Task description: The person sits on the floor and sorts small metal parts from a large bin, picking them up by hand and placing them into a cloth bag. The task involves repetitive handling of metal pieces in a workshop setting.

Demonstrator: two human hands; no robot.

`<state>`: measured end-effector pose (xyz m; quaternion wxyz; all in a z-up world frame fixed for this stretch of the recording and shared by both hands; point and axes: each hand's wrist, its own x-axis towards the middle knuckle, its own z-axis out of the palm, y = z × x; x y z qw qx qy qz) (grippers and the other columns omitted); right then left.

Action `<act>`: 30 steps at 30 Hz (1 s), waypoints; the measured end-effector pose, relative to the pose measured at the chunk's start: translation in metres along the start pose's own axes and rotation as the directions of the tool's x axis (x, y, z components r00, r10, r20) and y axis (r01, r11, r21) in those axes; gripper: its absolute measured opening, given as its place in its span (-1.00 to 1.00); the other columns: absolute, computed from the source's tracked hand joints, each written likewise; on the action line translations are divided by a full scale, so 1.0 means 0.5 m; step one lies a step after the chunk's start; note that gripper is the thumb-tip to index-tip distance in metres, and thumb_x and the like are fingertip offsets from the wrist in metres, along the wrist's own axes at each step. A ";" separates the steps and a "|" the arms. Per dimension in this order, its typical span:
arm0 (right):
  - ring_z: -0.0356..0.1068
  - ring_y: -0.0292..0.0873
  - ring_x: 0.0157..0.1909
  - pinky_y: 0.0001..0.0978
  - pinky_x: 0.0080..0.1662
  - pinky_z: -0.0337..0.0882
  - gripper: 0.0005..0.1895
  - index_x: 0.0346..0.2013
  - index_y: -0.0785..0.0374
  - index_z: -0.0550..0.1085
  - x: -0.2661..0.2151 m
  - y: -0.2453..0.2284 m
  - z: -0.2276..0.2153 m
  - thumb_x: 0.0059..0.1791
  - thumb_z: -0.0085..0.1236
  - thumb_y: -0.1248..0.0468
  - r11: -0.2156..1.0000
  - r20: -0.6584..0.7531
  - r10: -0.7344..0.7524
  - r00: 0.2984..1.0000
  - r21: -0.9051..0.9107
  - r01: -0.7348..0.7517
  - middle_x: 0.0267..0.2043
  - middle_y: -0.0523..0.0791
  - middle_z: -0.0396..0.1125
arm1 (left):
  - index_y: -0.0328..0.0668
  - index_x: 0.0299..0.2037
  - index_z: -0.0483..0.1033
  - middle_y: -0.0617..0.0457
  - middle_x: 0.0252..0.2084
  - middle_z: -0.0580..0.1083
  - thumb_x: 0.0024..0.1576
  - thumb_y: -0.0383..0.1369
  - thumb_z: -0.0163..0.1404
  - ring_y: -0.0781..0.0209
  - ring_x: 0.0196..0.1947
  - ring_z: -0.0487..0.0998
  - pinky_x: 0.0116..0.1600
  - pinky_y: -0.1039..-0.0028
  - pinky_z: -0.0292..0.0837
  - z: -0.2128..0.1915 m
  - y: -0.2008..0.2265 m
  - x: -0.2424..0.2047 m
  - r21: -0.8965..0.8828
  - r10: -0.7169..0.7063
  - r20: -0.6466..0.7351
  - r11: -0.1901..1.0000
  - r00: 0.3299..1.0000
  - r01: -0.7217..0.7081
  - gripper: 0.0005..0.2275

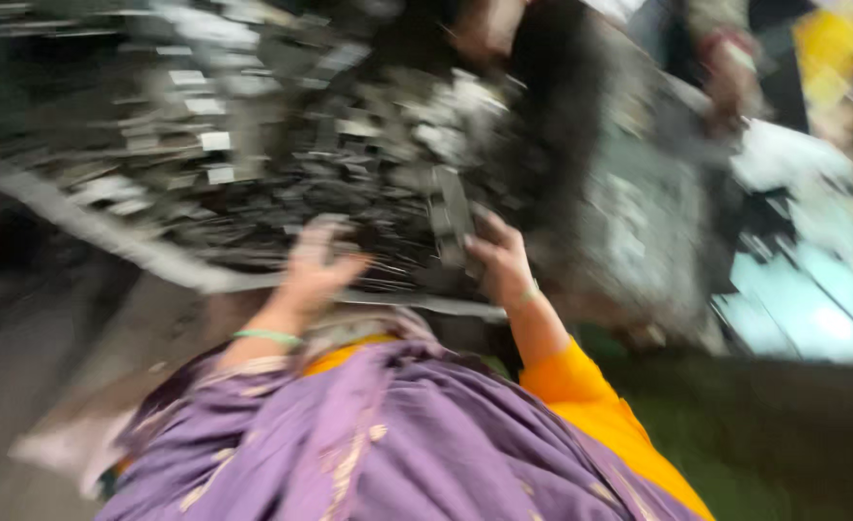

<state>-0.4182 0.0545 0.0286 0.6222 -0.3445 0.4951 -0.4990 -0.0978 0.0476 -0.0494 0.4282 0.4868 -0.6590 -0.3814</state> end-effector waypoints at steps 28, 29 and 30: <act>0.39 0.28 0.09 -0.05 0.09 0.45 -0.60 0.10 0.33 0.50 0.173 -0.086 0.185 -0.03 0.22 0.35 -0.053 0.690 -0.078 0.719 -0.723 0.689 0.20 0.23 0.31 | -0.29 0.06 0.43 -0.24 0.11 0.39 -0.15 -0.53 0.26 -0.33 0.29 0.34 0.37 0.01 0.30 -0.290 -0.195 0.020 0.669 0.245 -0.299 0.743 0.922 0.020 -0.49; 0.41 0.25 0.09 -0.07 0.09 0.46 -0.57 0.13 0.31 0.49 0.193 -0.070 0.233 -0.05 0.19 0.35 -0.034 0.706 -0.022 0.708 -0.708 0.705 0.23 0.20 0.30 | -0.25 0.04 0.47 -0.29 0.17 0.36 -0.14 -0.56 0.21 -0.28 0.24 0.36 0.31 0.05 0.34 -0.293 -0.192 0.011 0.540 0.133 -0.333 0.839 0.934 0.073 -0.53; 0.43 0.22 0.09 -0.09 0.10 0.47 -0.53 0.15 0.28 0.48 0.211 -0.055 0.277 -0.07 0.17 0.36 -0.017 0.720 0.035 0.694 -0.693 0.720 0.27 0.17 0.29 | -0.36 0.00 0.47 -0.41 0.20 0.31 -0.17 -0.53 0.21 -0.40 0.22 0.32 0.21 0.03 0.33 -0.293 -0.188 0.012 0.586 0.203 -0.355 0.809 0.913 0.048 -0.55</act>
